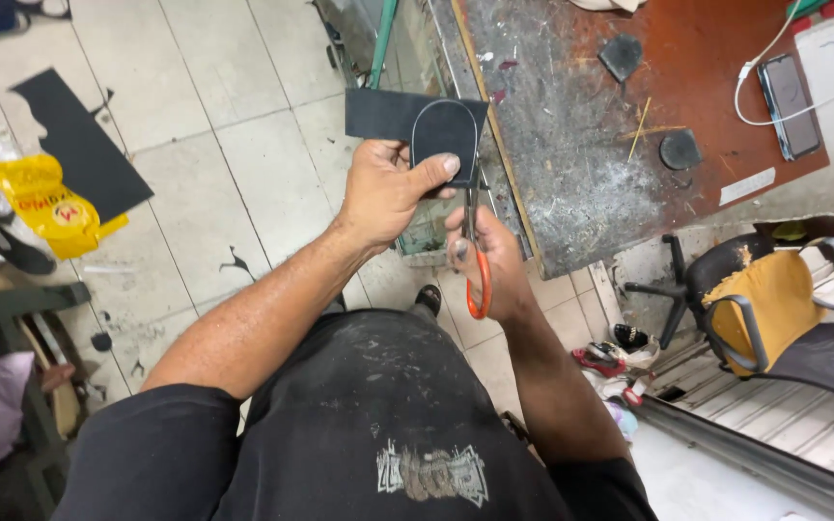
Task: Cutting a specific shape out of a piece of black material using scissors
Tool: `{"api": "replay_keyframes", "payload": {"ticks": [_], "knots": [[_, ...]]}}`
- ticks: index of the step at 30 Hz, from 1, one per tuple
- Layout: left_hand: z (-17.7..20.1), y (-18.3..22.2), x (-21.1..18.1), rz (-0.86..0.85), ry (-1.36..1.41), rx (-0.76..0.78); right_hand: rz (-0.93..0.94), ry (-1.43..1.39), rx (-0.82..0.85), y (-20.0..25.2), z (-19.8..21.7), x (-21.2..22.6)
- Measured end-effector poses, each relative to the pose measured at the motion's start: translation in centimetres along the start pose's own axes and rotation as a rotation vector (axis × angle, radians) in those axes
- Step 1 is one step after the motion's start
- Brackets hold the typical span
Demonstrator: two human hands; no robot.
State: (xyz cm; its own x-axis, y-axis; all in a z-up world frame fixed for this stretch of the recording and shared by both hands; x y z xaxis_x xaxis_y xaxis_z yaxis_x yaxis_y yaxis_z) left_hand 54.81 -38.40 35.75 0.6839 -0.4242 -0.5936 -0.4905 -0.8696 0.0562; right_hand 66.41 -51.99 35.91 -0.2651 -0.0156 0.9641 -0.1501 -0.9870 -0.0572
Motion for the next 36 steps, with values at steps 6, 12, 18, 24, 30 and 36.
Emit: {"api": "replay_keyframes", "payload": {"ticks": [6, 12, 18, 24, 30, 36], "knots": [[-1.4, 0.7, 0.3, -0.130, -0.049, -0.098, 0.038, 0.008, 0.084, -1.4, 1.6, 0.1], [-2.4, 0.5, 0.7, -0.233, -0.135, -0.156, 0.060, 0.025, 0.096, -2.7, 2.6, 1.0], [-2.9, 0.6, 1.1, -0.308, -0.186, -0.212, 0.074, -0.013, 0.107, -3.6, 2.8, -1.0], [-2.3, 0.4, 1.4, -0.354, -0.222, -0.246, 0.112, 0.019, 0.087, -4.2, 2.9, -0.5], [-2.5, 0.3, 1.2, -0.360, -0.244, -0.279, 0.120, 0.074, 0.068, -4.9, 3.0, -0.5], [-2.7, 0.5, 1.7, -0.329, -0.283, -0.284, 0.047, -0.038, 0.113, -5.1, 2.7, 0.3]]}}
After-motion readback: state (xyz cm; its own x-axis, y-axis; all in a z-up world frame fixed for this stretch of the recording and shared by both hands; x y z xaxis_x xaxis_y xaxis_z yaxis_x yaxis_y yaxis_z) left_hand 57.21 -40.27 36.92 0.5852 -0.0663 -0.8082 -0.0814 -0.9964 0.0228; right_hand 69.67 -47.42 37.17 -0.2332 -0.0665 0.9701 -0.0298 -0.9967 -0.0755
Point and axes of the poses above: each hand's wrist, its own y-axis away from the middle knuckle, its own z-axis out of the back of the hand, x = y × z, the point moved 1 cm from there along -y, towards the middle knuckle, and after that the axes turned 14 degrees about y, right-handed, at the moved point
